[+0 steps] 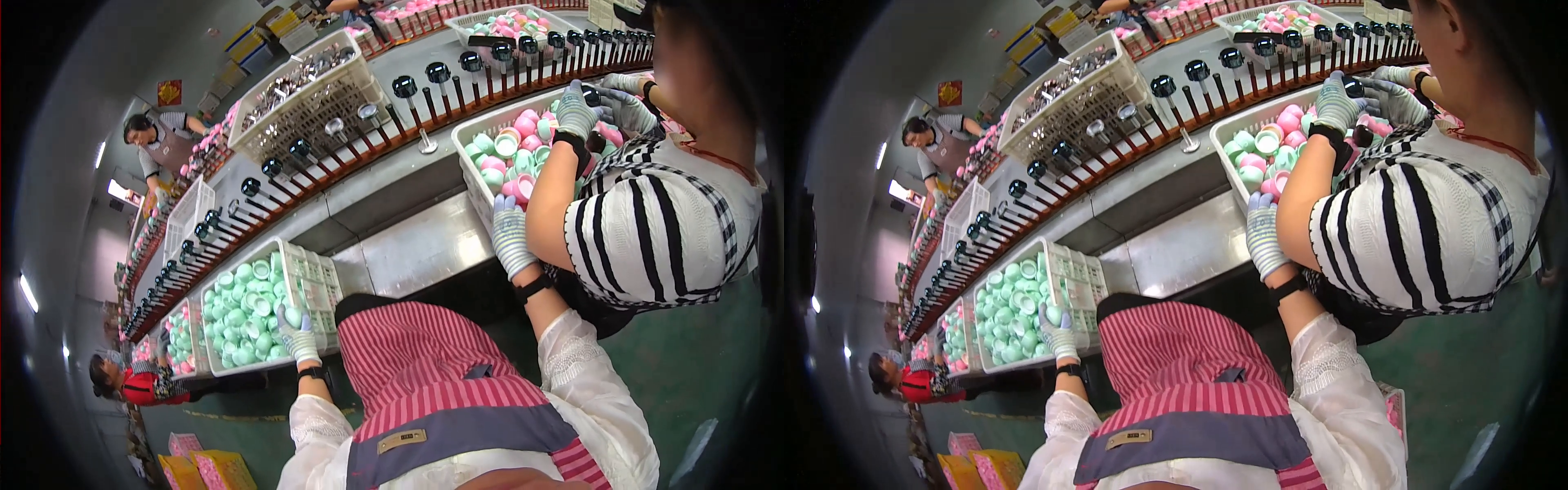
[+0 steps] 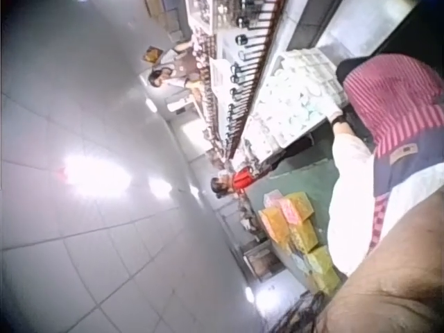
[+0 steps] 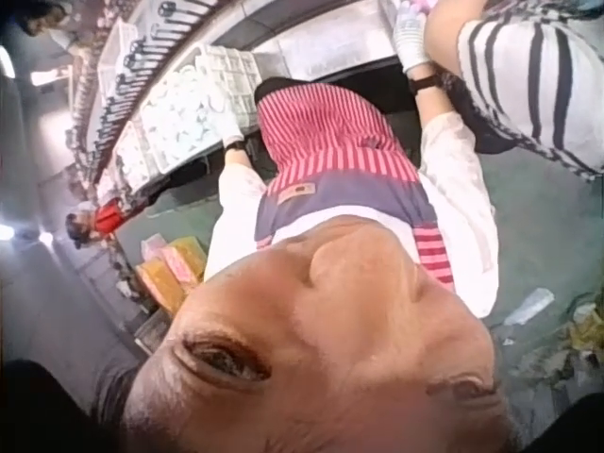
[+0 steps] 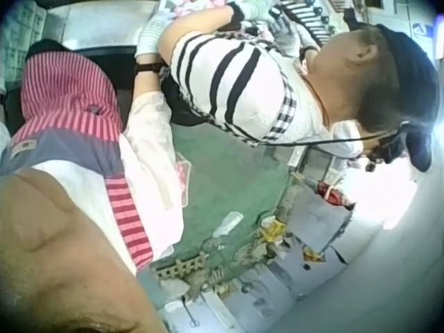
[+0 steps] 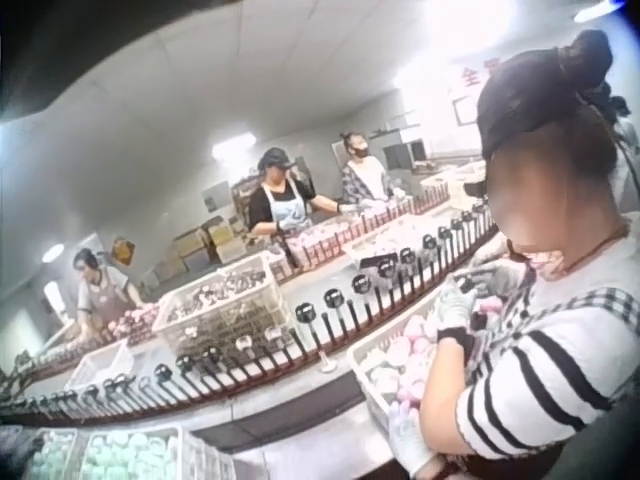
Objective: Moving and organizing plastic bins containing small plastic components on and around an assembly line.
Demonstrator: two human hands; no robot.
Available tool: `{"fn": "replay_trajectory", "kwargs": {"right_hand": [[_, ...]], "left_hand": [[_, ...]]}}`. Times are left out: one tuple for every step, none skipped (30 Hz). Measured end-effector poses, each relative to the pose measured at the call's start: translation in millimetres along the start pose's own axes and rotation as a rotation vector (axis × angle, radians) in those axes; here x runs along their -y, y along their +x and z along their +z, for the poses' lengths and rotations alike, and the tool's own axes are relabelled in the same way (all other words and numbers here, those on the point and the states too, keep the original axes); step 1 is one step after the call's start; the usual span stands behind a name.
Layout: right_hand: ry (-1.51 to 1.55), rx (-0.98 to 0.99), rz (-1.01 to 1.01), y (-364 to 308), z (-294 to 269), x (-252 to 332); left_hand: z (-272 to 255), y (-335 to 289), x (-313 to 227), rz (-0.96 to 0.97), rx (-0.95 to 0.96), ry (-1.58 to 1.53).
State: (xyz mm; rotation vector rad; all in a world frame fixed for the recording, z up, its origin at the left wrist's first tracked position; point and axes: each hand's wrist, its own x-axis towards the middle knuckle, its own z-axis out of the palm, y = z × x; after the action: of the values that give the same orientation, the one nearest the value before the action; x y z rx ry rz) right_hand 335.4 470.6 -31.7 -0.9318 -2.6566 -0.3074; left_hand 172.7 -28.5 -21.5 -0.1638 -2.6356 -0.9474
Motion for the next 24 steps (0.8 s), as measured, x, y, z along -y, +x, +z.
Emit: {"fn": "replay_trajectory", "kwargs": {"right_hand": [[-0.017,-0.014,0.007,-2,2,1],[-0.039,-0.029,0.013,-2,4,-1],[0.003,0.029,0.019,0,4,-3],[-0.004,0.032,0.012,-1,3,-4],[0.004,0.042,-0.002,-2,0,-1],[0.011,0.051,-0.014,-3,-5,1],[0.032,0.037,-0.017,-5,-9,4],[0.023,0.038,-0.021,-6,-8,3],[0.037,-0.009,-0.015,-8,-6,1],[0.051,-0.056,-0.009,-8,-3,-2],[0.057,-0.076,-0.004,-6,2,-3],[0.048,-0.079,0.008,-8,7,-5],[0.063,-0.049,0.001,-10,13,-6],[0.079,-0.017,-0.012,-12,15,-7],[0.09,-0.015,0.011,-14,18,-7],[0.083,-0.015,0.021,-15,21,-9],[0.109,-0.001,0.038,-15,19,-5],[0.133,0.017,0.057,-15,12,-2],[0.14,0.038,0.074,-15,5,0],[0.135,0.038,0.082,-14,2,0],[0.135,0.041,0.089,-11,-2,0],[0.135,0.043,0.095,-10,-5,0],[0.148,0.049,0.12,-8,-8,-1],[0.145,0.045,0.128,-7,-7,-1]], "left_hand": [[-1,-1,1,-0.014,0.004,0.003],[0,-3,-3,0.026,-0.016,0.018],[1,-4,-4,0.072,-0.037,0.03],[0,-4,-3,0.043,-0.018,0.034],[-1,-5,8,0.048,-0.019,0.034],[-1,-6,11,0.056,-0.019,0.032],[-3,-8,16,0.052,-0.015,0.033],[-3,-9,17,0.078,-0.021,0.029],[-4,-5,5,0.117,-0.023,0.064],[-4,-3,-5,0.156,-0.025,0.099],[-3,-2,-8,0.178,-0.021,0.112],[-2,-2,-11,0.188,-0.017,0.102],[-3,-3,-13,0.165,0.003,0.119],[-5,-7,-15,0.139,0.022,0.139],[-4,-5,-13,0.155,0.02,0.152],[-4,-5,-13,0.162,0.027,0.145],[-3,-6,-10,0.182,0.011,0.145],[-2,-9,-8,0.204,0.0,0.144],[-2,-12,-6,0.2,0.009,0.147],[-1,-10,-6,0.207,0.014,0.141],[-1,-9,-4,0.219,0.008,0.138],[-2,-7,-3,0.232,0.001,0.134],[-3,-3,-5,0.229,0.023,0.114],[-3,-1,-2,0.236,0.025,0.109]]}}
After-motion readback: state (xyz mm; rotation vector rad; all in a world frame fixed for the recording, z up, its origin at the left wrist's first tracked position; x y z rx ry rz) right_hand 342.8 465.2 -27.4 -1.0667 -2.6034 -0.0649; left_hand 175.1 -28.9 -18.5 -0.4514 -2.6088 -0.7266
